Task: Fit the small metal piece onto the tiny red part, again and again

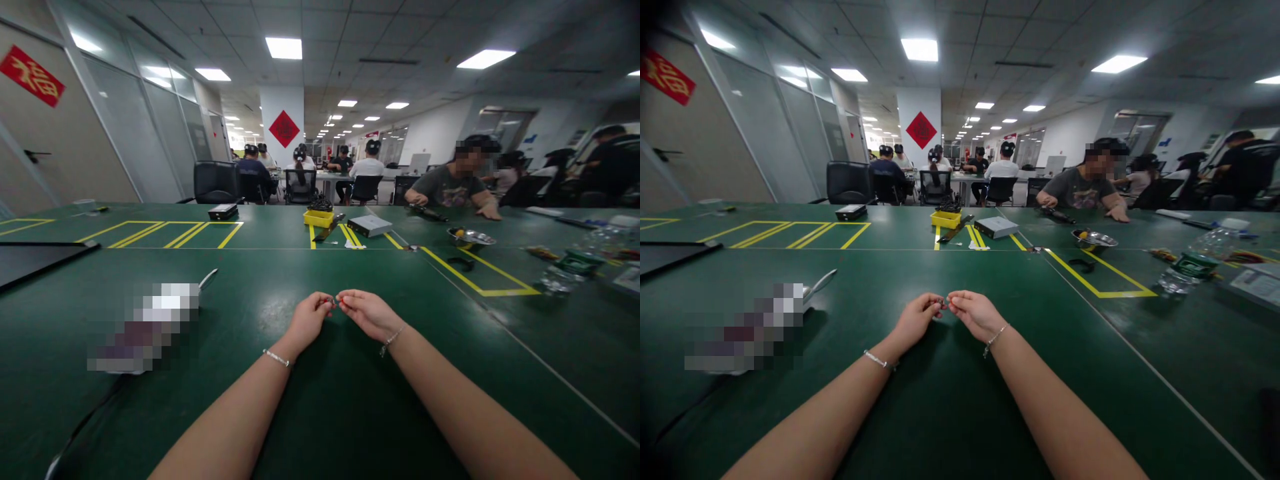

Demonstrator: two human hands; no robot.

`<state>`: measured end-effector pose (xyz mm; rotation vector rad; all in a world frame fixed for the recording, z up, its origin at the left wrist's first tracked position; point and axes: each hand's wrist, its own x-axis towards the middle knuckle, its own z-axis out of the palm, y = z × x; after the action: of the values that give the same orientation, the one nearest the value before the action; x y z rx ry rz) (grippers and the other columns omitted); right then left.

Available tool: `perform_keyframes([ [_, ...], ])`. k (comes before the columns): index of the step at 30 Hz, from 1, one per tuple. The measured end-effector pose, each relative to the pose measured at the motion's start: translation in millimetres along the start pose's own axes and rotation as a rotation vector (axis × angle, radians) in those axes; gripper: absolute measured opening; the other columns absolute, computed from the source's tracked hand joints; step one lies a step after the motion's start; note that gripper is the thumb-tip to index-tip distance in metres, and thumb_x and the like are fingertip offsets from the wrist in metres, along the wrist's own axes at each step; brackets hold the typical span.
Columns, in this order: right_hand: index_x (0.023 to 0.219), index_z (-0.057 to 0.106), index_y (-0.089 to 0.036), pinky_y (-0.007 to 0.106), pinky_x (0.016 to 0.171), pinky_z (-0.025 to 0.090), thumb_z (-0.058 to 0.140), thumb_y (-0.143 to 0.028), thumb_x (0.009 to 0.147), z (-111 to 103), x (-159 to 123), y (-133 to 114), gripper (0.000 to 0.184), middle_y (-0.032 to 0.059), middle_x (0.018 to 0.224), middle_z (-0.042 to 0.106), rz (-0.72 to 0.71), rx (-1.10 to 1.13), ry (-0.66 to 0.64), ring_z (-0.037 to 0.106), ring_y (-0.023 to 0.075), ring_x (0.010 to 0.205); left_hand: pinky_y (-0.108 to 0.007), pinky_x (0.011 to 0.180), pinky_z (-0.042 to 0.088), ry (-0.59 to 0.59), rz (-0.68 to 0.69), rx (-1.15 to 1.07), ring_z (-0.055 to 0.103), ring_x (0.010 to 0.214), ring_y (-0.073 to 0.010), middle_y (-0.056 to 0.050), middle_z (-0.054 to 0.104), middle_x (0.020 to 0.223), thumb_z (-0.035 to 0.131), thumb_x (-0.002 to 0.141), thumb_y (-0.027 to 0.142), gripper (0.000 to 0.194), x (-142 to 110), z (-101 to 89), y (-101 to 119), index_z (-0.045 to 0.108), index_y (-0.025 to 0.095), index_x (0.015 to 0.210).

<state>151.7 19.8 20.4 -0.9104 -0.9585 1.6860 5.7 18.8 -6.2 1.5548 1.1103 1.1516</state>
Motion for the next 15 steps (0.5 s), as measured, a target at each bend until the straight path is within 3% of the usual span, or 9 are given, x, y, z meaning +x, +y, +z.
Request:
perform_keyframes([
  [5,0.072,0.056,-0.014,0.016,0.052,0.040,0.062,-0.024,0.066,-3,1,14,0.014,0.0007,0.066,0.057,0.030,0.073,-0.079,0.049,0.0038,0.054,-0.022,0.060,0.043,0.003,0.013,0.071,0.054,0.061,-0.0094,-0.001,0.061,0.075,0.041,0.076,0.025,0.019,-2,-0.7,2,0.055,0.016,0.086],
  [9,0.070,0.054,-0.015,0.016,0.047,0.036,0.058,-0.036,0.068,-6,-1,17,0.021,-0.0023,0.058,0.052,0.035,0.085,-0.091,0.045,0.0038,0.050,-0.023,0.065,0.041,0.081,0.077,0.239,0.053,0.068,-0.0107,0.001,0.060,0.075,0.052,0.068,0.020,0.017,-5,-2.1,5,0.058,0.018,0.085],
  [15,0.073,0.053,-0.016,0.017,0.050,0.036,0.062,-0.032,0.065,-4,-3,17,0.019,-0.0029,0.061,0.053,-0.002,0.095,-0.075,0.046,0.0041,0.052,-0.022,0.063,0.040,0.139,0.105,0.308,0.052,0.065,-0.0092,0.003,0.057,0.072,0.057,0.061,0.013,0.017,-6,-4.6,7,0.057,0.019,0.078],
])
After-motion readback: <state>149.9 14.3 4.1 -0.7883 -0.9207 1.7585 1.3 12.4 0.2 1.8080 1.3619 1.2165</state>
